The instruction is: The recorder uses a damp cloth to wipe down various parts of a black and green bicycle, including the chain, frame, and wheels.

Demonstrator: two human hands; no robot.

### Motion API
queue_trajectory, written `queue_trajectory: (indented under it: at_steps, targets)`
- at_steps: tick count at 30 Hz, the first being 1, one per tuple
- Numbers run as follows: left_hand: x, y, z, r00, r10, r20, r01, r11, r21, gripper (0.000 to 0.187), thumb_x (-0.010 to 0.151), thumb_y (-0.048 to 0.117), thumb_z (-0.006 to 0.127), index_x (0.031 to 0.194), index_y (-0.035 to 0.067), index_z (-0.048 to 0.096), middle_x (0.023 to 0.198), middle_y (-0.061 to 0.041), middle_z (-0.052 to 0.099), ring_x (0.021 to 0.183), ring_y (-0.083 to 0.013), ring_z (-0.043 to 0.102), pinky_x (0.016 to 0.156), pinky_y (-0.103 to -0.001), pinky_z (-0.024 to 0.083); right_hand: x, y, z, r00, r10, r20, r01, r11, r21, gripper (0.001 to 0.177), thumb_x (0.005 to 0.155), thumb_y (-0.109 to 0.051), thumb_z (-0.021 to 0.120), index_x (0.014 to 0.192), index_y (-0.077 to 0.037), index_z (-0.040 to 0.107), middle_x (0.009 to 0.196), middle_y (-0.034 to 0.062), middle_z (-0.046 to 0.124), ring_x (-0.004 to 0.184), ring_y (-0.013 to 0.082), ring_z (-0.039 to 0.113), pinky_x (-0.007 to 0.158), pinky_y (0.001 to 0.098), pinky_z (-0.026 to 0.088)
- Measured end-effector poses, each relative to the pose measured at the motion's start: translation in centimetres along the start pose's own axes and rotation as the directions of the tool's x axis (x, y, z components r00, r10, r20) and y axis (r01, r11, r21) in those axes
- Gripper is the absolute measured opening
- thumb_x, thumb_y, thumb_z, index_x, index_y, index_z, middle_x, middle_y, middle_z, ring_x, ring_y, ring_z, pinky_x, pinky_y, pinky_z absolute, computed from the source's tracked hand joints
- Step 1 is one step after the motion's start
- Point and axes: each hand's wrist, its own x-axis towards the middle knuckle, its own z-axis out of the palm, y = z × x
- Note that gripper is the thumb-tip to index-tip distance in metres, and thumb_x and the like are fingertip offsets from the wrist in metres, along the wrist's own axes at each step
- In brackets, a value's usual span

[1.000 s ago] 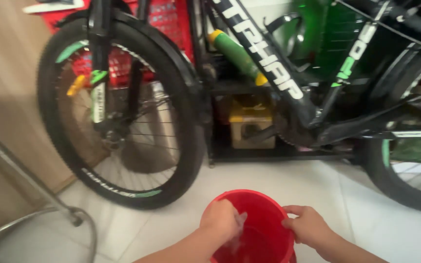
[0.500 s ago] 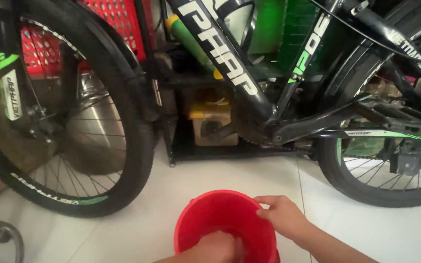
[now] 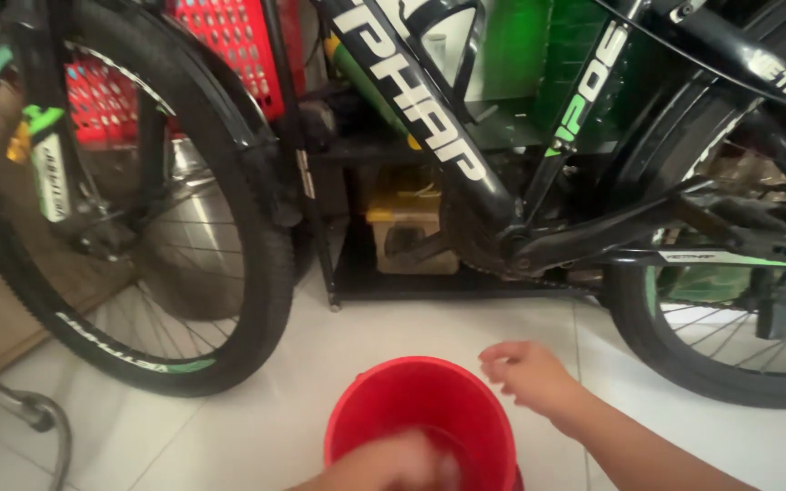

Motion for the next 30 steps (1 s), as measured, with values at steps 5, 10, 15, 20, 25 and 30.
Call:
queue_trajectory:
  at_steps: [5,10,15,20,25,30]
  targets:
    - [-3.9,10.7,-6.0,0.998,0.067,-0.007,-0.066,0.990,0.125,0.027,0.088,0.016,0.069,0.113,0.007,0.076,0.094,-0.005,0.074,0.083,-0.0176,0.070,0.072,-0.036,0.057,3.3,0.7,2.8,0.966,-0.202,-0.160,0.238,0.939,0.249,0.037,0.092,-0.030,0.063,0.111,-0.003,0.080,0.094,0.0145,0.078,0.081,0.0224,0.071,0.078,0.0379,0.059]
    - [-3.3,13.0,-8.5,0.990,0.136,-0.027,-0.139,0.958,-0.252,0.018,0.093,0.018,0.071,0.105,0.005,0.073,0.089,-0.006,0.073,0.076,-0.0190,0.069,0.065,-0.034,0.055,-2.7,-4.7,5.1,0.989,-0.001,0.146,-0.080,0.831,0.551,0.059,0.096,-0.050,0.051,0.120,-0.001,0.073,0.106,0.0171,0.077,0.091,0.0297,0.071,0.087,0.0485,0.052]
    - [-5.0,13.7,-7.1,0.970,0.215,-0.109,-0.241,0.830,-0.504,0.012,0.092,0.010,0.069,0.103,0.009,0.072,0.092,-0.006,0.076,0.081,-0.0187,0.071,0.069,-0.034,0.056,-6.3,-8.0,5.4,0.878,0.215,0.428,-0.470,0.558,0.684,0.076,0.097,-0.067,0.034,0.138,-0.007,0.056,0.127,0.0169,0.063,0.110,0.0370,0.060,0.102,0.0606,0.039]
    - [-11.0,15.3,-4.8,0.753,0.482,-0.448,-0.305,0.859,0.411,0.015,0.080,0.008,0.070,0.085,0.015,0.083,0.096,-0.009,0.078,0.089,-0.0306,0.073,0.080,-0.038,0.057,0.8,-3.2,7.4,0.910,0.165,0.379,-0.414,0.371,0.831,0.044,0.100,-0.044,0.053,0.122,-0.008,0.064,0.119,0.0128,0.070,0.108,0.0302,0.067,0.101,0.0488,0.052]
    - [-13.0,17.1,-5.2,0.773,0.343,-0.533,-0.193,0.928,0.318,0.013,0.079,0.018,0.074,0.088,0.014,0.082,0.100,-0.010,0.075,0.092,-0.0309,0.072,0.081,-0.039,0.056,2.3,-1.9,7.9,0.914,0.229,0.335,-0.405,0.462,0.789,0.031,0.101,-0.042,0.055,0.098,-0.013,0.065,0.093,0.0053,0.066,0.082,0.0217,0.060,0.074,0.0392,0.049]
    - [-11.2,16.0,-6.2,0.817,0.189,-0.544,-0.163,0.982,0.096,0.019,0.082,0.025,0.071,0.093,0.012,0.080,0.095,-0.010,0.079,0.087,-0.0246,0.076,0.080,-0.035,0.059,0.7,-3.0,7.5,0.906,0.267,0.329,-0.422,0.516,0.745,0.047,0.100,-0.055,0.054,0.069,-0.021,0.045,0.059,-0.0072,0.037,0.049,0.0102,0.030,0.041,0.0269,0.022]
